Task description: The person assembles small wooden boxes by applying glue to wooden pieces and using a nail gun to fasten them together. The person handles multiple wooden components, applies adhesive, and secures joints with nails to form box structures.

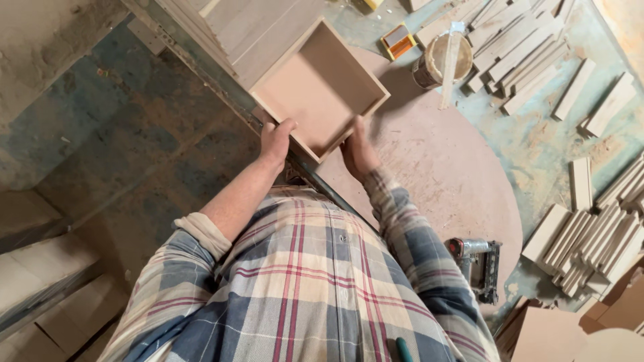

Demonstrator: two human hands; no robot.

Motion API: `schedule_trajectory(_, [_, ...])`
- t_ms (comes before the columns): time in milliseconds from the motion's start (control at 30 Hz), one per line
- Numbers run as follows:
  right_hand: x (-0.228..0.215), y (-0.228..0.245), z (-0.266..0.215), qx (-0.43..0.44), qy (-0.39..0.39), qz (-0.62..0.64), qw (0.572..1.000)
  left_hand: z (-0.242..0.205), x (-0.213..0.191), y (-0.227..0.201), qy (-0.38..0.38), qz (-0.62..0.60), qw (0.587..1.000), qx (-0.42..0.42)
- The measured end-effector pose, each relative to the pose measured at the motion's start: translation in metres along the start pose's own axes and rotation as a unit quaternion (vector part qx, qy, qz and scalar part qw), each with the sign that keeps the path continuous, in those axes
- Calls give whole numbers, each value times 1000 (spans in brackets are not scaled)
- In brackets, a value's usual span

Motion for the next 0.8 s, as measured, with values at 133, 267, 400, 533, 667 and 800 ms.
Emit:
schedule_trajectory(133, [-21, 8, -13, 22, 13, -88, 996, 20, -7, 16, 25, -35, 999, 6])
schedule_trajectory(267, [-67, 36, -81, -128, -61, -207, 968, -9, -35, 58, 112, -151, 982, 12])
schedule_trajectory(400, [-117, 50, -240, -166, -294, -590, 734, -46, -44, 98, 168, 126, 976, -48])
schedule_trajectory(533, [-147, 35, -380, -123, -450, -694, 548, -69, -5, 110, 281, 328, 898, 82])
schedule_trajectory(667, [-181, 25, -448, -72, -545, -659, 513, -91, 67, 110, 360, 371, 855, 41])
schedule_trajectory(800, [-211, 29, -471, 12, -526, -635, 566, -153, 131, 105, 382, 465, 772, 204])
Point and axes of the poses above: each hand's wrist, its own z-axis towards the middle knuckle, its own x-axis out of the palm, y = z × x, the point moved 5 cm from there along z, towards the middle knuckle, and after that the axes turned 12 degrees about -x, right-handed, at the moved point
